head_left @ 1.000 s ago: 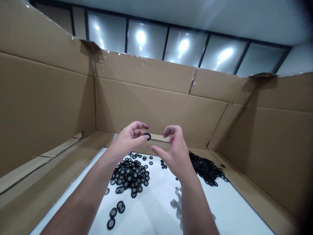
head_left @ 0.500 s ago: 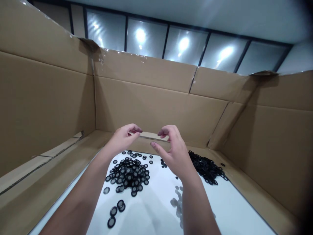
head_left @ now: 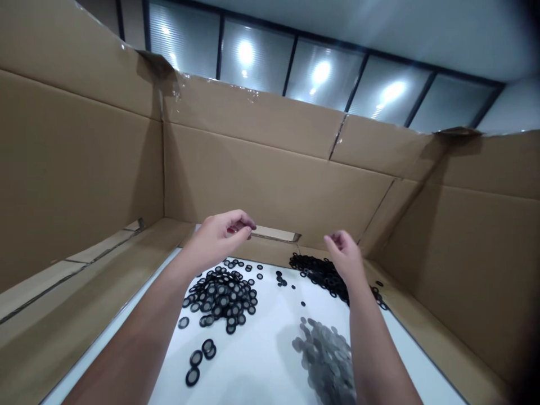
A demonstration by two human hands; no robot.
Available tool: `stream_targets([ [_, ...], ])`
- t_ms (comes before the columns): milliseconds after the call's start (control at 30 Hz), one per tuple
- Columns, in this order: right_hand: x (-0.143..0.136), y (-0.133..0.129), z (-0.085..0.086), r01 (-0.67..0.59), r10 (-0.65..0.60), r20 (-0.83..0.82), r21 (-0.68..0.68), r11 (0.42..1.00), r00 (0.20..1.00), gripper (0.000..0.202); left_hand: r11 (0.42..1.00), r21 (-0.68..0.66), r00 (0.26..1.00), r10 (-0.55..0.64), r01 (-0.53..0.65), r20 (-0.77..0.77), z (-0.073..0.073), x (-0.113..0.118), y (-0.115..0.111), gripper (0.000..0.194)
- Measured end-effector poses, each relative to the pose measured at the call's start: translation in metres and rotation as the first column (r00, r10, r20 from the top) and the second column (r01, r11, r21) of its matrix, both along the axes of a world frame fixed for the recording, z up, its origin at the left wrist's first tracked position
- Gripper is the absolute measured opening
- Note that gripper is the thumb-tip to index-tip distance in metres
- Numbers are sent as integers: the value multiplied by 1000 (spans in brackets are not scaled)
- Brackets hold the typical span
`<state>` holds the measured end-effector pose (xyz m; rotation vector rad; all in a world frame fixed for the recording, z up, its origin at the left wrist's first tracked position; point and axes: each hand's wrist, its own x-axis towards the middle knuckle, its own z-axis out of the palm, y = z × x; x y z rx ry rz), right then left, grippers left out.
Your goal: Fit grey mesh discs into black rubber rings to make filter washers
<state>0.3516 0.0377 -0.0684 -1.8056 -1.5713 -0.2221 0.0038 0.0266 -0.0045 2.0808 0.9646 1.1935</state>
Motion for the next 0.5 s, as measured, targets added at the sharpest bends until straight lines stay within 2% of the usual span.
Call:
stream_targets([
  [67, 24, 17, -31, 14, -7, 52, -149, 989, 999, 23, 1000, 5, 1000, -29, 29, 11, 5, -1, -9, 17],
  [133, 37, 27, -60, 23, 11, 118, -280, 960, 993, 13, 999, 5, 999, -50, 50, 14, 10, -3, -18, 17],
  [267, 39, 32, -105, 132, -33, 247, -400, 907, 969, 23, 997, 7, 996, -79, 79, 28, 15, -7, -28, 18],
  [367, 32, 38, -121, 211, -77, 323, -404, 890, 943, 27, 996, 16, 995, -86, 85, 40, 14, -8, -28, 18],
  [500, 26, 47, -124, 265, -114, 358, -408, 874, 927, 21, 996, 16, 994, -93, 92, 52, 12, -9, -25, 18],
])
